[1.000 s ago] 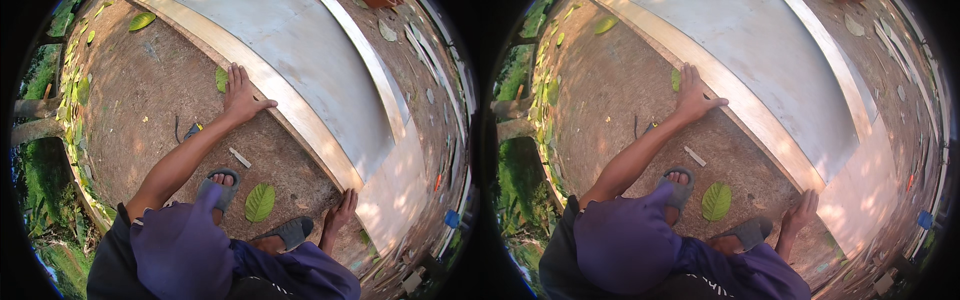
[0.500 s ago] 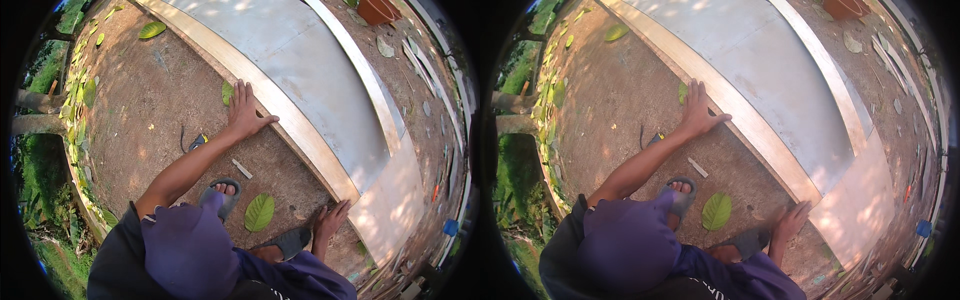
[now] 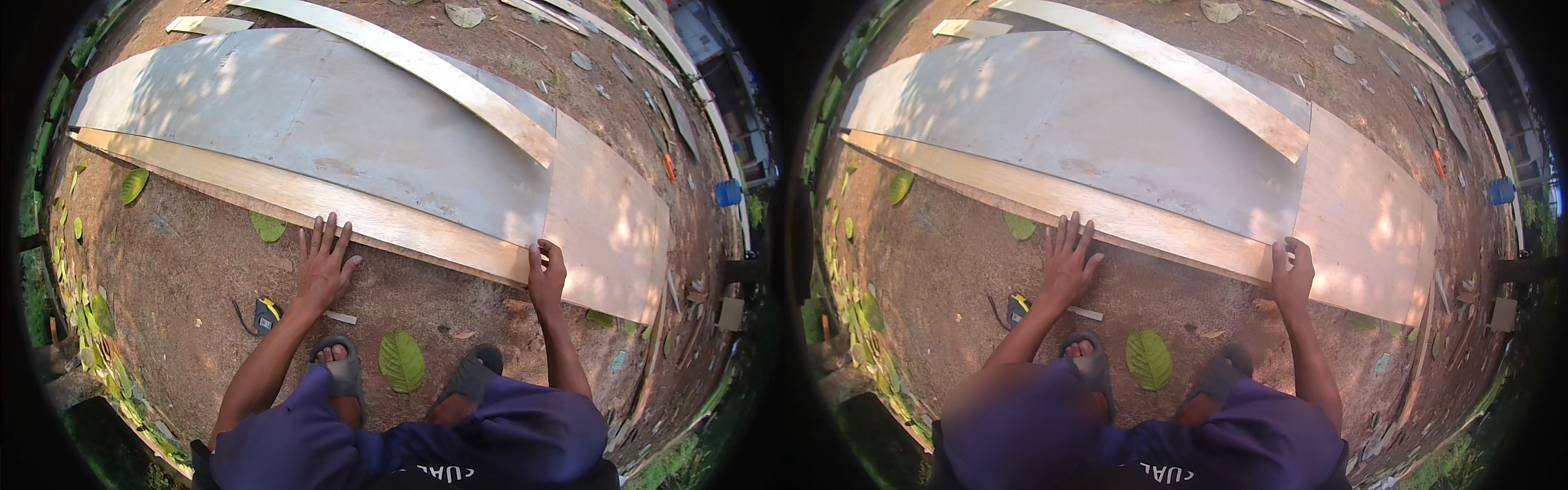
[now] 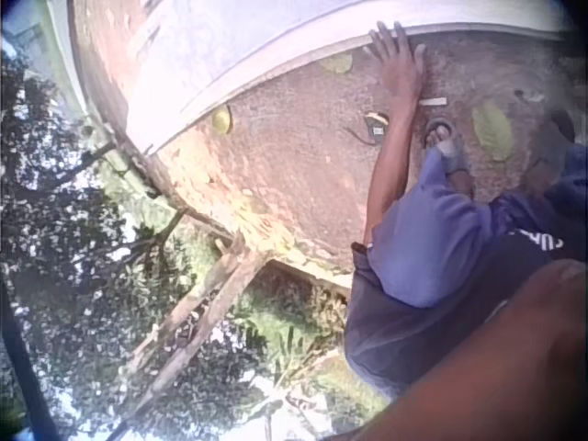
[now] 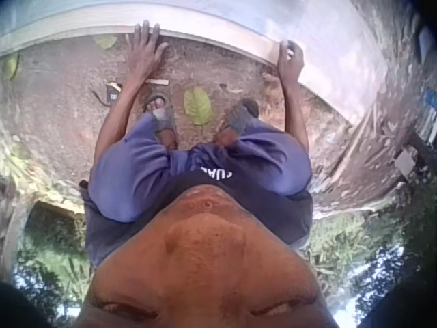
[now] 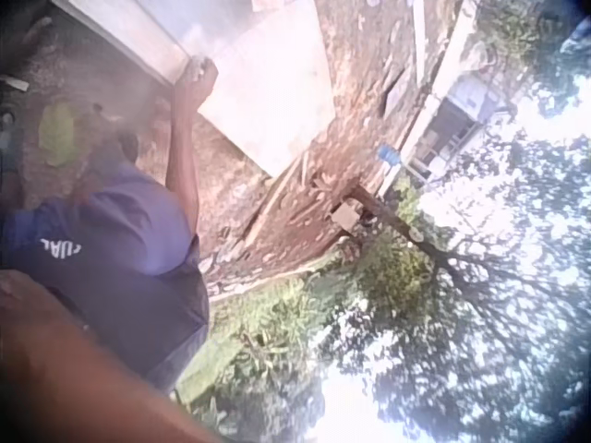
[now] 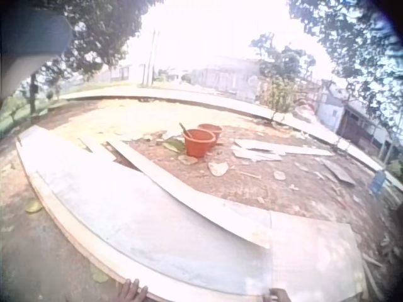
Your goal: The person arranges several wooden planks on the ground, then uses a tape measure to measure the length of the planks. The person picks up a nail from a container and places the tape measure on a plank.
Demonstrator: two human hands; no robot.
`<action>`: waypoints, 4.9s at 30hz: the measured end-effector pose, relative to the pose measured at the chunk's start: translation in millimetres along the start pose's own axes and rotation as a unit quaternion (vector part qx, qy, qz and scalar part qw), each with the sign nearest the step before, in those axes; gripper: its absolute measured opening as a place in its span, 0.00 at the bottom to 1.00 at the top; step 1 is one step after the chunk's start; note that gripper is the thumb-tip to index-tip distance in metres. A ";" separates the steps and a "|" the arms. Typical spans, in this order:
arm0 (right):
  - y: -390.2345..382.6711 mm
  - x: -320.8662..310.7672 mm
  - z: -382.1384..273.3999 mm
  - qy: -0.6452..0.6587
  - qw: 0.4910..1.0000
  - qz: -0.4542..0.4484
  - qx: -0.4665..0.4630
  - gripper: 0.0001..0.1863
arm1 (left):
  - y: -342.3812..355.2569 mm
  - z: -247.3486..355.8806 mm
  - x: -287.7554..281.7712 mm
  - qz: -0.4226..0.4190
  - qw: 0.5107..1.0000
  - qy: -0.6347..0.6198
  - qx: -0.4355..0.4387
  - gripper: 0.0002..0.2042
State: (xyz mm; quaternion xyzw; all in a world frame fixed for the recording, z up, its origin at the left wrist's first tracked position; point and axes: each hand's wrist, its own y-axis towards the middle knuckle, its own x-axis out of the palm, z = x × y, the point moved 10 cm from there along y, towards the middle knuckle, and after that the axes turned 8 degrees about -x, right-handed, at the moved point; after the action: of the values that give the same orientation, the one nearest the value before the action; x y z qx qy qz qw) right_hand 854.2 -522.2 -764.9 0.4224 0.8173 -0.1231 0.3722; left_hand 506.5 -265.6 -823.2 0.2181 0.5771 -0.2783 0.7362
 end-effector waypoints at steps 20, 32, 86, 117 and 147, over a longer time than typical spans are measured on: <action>131.7 45.0 -14.8 0.491 0.859 -0.009 0.146 0.25 | -18.3 22.7 -13.1 -0.024 0.997 -0.072 0.004 0.33; -114.6 16.1 0.8 0.606 0.768 0.003 0.207 0.26 | 33.8 38.6 -24.5 -0.116 0.786 -0.590 -0.146 0.37; -128.0 -4.2 38.7 0.397 0.887 0.041 0.231 0.15 | 6.8 -137.7 -11.7 0.064 0.586 -0.693 -0.415 0.18; 38.2 -80.1 38.0 -0.264 0.951 0.156 -0.035 0.36 | -106.0 -239.5 20.7 -0.011 0.623 -0.547 -0.559 0.18; -155.7 -33.3 72.2 0.517 0.800 0.172 0.250 0.23 | 103.2 12.7 -8.5 -0.210 0.657 -0.680 -0.248 0.33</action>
State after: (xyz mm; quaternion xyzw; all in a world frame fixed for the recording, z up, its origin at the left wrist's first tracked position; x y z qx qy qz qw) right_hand 781.1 -674.8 -808.9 0.6356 0.7429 -0.0209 -0.2091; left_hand 582.5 -195.0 -811.9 -0.3499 -0.0067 -0.3425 0.8719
